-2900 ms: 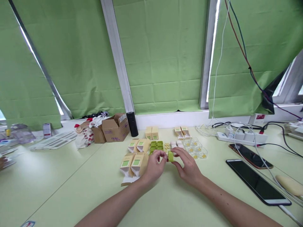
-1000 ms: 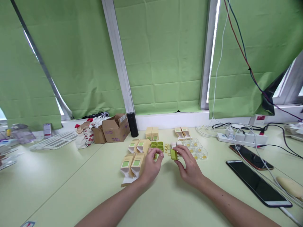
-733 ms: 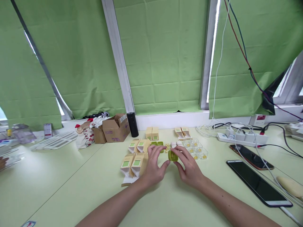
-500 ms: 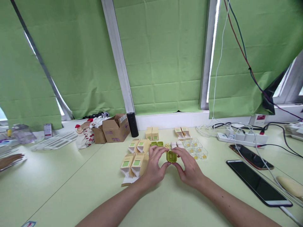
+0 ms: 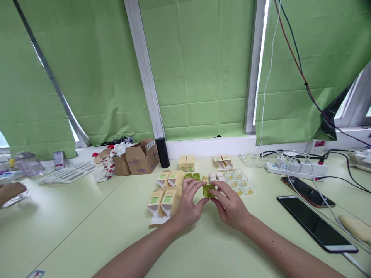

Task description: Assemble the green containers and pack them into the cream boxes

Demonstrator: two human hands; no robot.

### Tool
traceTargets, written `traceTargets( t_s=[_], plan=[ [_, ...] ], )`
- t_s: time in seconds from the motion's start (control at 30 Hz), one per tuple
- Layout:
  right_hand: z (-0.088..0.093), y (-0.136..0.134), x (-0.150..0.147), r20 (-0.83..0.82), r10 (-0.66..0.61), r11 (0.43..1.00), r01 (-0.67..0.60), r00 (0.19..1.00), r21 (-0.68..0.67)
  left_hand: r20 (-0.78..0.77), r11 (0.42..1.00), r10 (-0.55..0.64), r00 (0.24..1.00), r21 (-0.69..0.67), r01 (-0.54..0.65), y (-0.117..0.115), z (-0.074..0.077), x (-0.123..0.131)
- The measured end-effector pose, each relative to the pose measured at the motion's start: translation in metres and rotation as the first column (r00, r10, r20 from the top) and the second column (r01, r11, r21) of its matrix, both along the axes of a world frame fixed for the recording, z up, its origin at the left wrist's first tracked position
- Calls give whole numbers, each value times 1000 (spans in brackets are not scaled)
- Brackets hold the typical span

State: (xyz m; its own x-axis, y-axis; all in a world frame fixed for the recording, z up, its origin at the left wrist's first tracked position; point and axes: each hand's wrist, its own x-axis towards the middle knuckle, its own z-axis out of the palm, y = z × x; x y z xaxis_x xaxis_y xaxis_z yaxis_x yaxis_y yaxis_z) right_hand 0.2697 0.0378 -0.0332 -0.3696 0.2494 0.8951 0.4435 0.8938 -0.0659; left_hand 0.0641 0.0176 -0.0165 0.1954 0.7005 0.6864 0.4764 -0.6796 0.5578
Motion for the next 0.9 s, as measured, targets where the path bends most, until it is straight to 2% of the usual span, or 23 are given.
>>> traceTargets(
  t_s=[0.43,0.9],
  plan=[
    [-5,3,-2,46,-29,999,29,999,-15,0,1000,15,1000,9,-15,0,-2,0],
    [-3,1,-2,-8,-29,999,29,1000,14,14,1000,14,1000,8,-14,0,-1,0]
  ],
)
